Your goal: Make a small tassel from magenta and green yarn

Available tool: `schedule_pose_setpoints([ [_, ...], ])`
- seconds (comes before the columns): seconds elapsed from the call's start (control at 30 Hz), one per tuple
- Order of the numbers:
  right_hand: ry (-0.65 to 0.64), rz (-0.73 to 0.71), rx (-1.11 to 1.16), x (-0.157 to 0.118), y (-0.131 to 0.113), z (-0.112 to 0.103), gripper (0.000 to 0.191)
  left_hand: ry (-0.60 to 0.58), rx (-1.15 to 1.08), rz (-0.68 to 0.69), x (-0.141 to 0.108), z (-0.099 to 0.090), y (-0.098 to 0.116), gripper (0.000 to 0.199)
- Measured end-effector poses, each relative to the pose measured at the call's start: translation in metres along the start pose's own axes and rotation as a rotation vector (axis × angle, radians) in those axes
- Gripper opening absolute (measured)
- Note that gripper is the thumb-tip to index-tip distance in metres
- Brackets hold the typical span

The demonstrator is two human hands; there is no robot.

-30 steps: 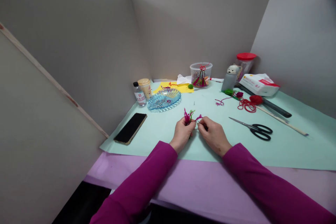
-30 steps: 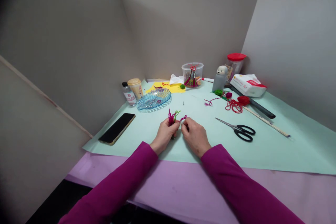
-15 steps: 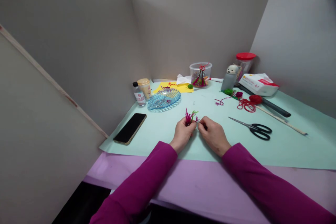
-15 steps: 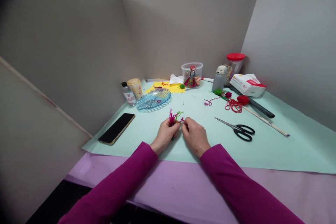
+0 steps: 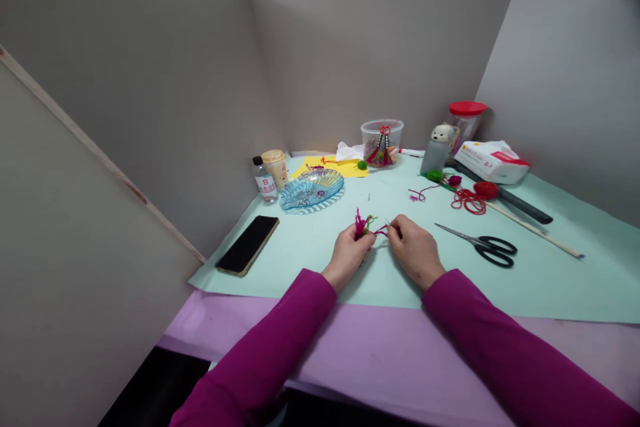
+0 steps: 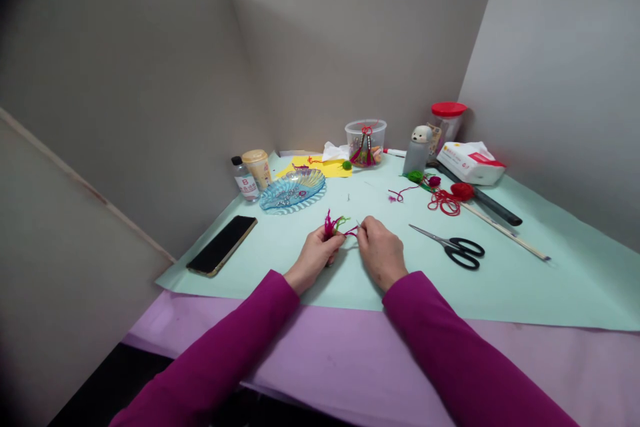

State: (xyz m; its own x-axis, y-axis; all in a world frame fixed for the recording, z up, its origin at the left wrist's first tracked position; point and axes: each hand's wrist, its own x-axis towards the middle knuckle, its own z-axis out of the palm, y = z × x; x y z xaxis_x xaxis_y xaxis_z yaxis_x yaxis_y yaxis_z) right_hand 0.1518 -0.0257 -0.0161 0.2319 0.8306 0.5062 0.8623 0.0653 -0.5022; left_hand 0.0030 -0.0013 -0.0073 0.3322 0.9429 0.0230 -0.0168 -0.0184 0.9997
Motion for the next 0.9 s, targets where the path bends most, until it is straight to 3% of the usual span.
schedule_pose_setpoints([
  [0.2, 0.177, 0.241, 0.156, 0.013, 0.018, -0.01, 0.015, 0.018, 0.017, -0.007, -0.001, -0.006, -0.003, 0.016],
  [0.27, 0.162, 0.199, 0.254, 0.01, 0.011, -0.011, 0.015, 0.023, 0.016, -0.007, 0.001, -0.006, -0.004, 0.015],
  [0.37, -0.014, 0.01, 0.366, 0.001, -0.006, -0.009, 0.016, 0.024, -0.006, 0.018, 0.004, -0.004, -0.005, 0.015],
  [0.47, -0.129, -0.101, 0.329, -0.008, -0.017, -0.004, 0.014, 0.034, -0.031, 0.034, 0.005, -0.001, -0.004, 0.015],
  [0.9, -0.156, -0.115, 0.202, -0.008, -0.014, 0.0, 0.013, 0.069, -0.008, 0.027, 0.003, 0.0, -0.003, 0.015],
])
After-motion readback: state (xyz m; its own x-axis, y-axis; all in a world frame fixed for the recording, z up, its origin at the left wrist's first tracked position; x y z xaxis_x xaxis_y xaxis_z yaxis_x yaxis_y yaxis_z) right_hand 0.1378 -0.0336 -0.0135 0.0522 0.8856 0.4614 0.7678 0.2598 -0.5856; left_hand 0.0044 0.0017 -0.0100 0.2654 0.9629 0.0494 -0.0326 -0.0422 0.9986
